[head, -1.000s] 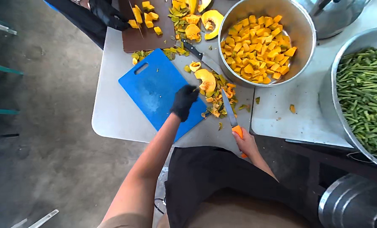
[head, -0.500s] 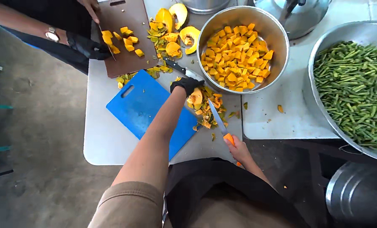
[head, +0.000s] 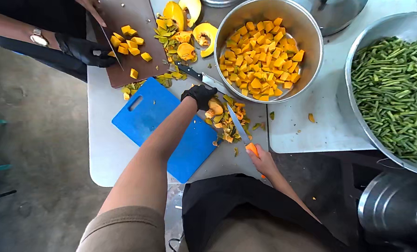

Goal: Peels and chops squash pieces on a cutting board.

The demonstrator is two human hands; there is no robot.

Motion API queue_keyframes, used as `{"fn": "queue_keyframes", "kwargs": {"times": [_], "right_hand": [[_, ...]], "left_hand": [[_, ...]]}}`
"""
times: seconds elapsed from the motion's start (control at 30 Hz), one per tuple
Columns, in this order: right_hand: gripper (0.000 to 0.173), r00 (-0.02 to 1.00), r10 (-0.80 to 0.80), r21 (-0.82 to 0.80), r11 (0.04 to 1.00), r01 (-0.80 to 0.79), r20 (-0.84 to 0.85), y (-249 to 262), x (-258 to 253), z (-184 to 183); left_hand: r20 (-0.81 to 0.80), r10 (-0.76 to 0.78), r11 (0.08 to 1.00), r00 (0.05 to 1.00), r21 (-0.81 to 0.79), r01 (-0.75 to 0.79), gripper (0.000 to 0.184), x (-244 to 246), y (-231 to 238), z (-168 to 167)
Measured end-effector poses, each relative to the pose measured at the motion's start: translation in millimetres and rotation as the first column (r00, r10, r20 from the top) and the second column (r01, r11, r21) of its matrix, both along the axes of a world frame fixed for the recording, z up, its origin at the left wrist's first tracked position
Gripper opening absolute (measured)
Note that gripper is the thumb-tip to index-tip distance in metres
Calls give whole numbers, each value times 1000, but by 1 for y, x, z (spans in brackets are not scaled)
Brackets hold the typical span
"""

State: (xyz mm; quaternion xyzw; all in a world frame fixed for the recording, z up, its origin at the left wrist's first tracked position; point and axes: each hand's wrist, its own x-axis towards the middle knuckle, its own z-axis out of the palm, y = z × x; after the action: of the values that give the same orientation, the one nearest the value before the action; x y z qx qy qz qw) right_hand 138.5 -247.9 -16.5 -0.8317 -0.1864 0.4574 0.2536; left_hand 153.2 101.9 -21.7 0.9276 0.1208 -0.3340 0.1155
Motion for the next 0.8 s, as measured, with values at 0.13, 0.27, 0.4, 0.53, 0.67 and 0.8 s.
{"fn": "queue_keyframes", "kwargs": {"times": [0.13,0.27,0.4,0.53,0.67,0.8], "right_hand": [[42,997,-47,89,995,53,-68,7,-8,0],[42,976,-68,189,976,108,-207,30,-17,6],[41,957,-23,186,979,80,-289,43,-16,9],[43,933,-175,42,979,198,-314,32,-3,13],[42,948,-154,42,984,173,-279,23,-10,30],[42,937,135,115,988,-103,-322,28,-33,37]], "left_hand": [[62,332,933,941,-168,-318,92,-25,-1,19],[64,686,678,725,-419,-604,72,-64,-21,22],[148,744,610,651,-548,-572,53,-105,-61,34],[227,783,608,579,-472,-638,59,-143,-85,28],[344,709,705,616,-306,-640,48,-166,-104,25],[390,688,717,611,-242,-653,45,-168,-124,25]]}}
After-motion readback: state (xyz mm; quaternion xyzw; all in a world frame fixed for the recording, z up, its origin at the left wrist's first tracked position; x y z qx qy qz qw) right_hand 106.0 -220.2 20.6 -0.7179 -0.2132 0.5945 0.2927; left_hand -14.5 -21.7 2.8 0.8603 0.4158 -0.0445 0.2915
